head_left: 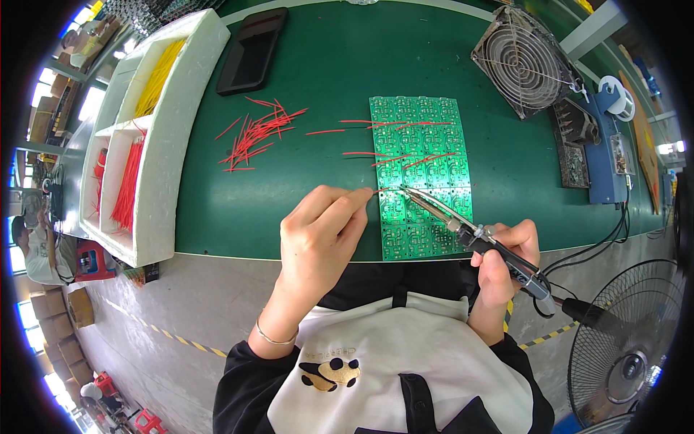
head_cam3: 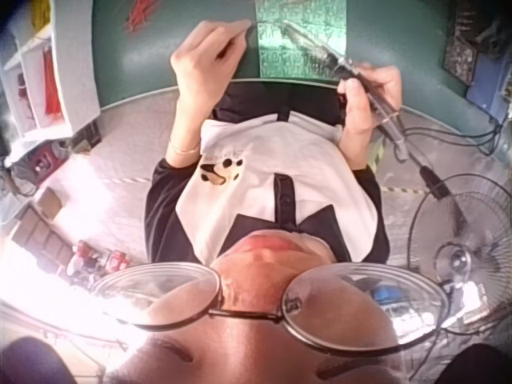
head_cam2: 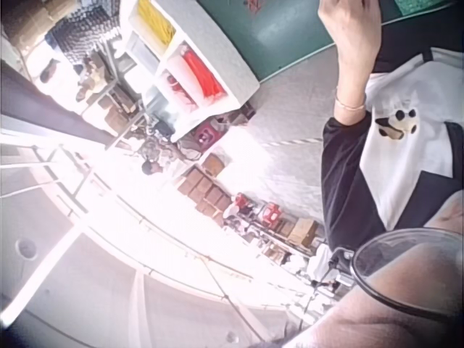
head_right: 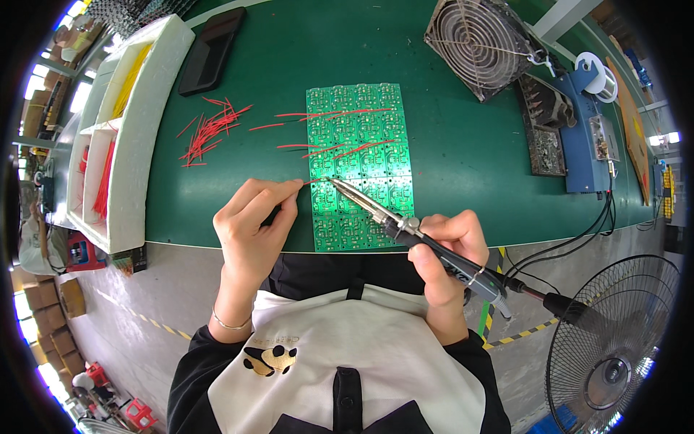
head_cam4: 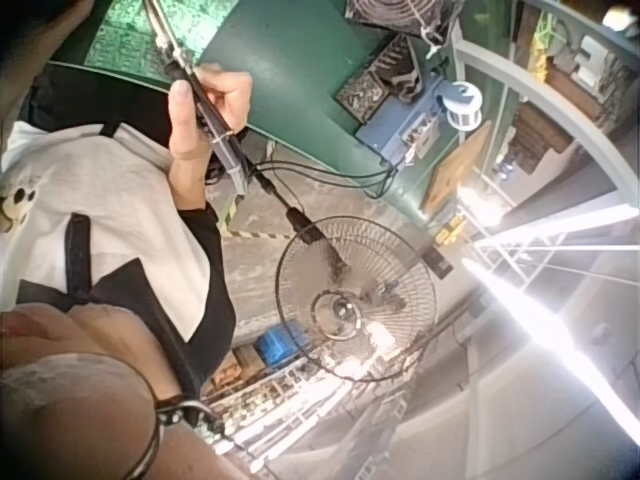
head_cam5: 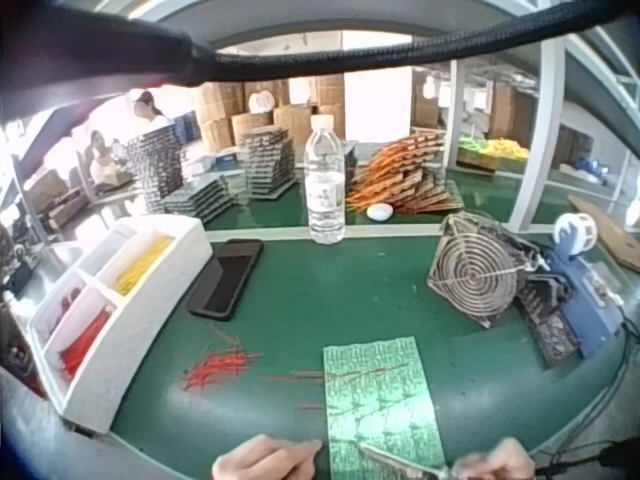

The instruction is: The person solders wires to a circuit board using a soldering iron, places the board onto a stack, and then solders wires taken from a container onto a new circuit board.

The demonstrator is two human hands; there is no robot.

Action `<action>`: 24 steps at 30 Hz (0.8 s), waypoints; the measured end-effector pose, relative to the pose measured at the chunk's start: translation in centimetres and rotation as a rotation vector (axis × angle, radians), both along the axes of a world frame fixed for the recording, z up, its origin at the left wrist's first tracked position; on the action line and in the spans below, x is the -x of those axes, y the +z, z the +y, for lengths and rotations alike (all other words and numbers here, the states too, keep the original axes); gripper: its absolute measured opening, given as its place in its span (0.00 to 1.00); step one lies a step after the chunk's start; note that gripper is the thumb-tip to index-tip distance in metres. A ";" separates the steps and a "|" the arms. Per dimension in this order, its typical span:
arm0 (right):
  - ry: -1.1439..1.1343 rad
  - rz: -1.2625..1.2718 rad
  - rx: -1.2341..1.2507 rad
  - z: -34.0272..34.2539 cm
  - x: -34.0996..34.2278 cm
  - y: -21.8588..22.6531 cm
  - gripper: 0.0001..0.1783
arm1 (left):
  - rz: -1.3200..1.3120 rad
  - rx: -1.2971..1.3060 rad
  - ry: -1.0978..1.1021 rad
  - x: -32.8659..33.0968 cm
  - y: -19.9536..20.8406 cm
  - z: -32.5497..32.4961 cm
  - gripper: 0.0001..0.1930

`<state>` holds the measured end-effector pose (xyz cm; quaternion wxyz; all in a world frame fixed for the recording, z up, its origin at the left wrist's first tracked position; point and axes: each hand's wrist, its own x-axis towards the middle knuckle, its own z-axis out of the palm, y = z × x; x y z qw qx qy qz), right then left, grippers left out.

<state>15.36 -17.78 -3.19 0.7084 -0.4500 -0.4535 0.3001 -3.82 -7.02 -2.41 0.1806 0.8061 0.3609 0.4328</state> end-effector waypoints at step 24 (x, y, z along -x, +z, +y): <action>-0.057 -0.072 0.062 -0.1 0.0 0.0 0.16 | 0.044 0.041 -0.003 0.3 1.0 0.6 0.10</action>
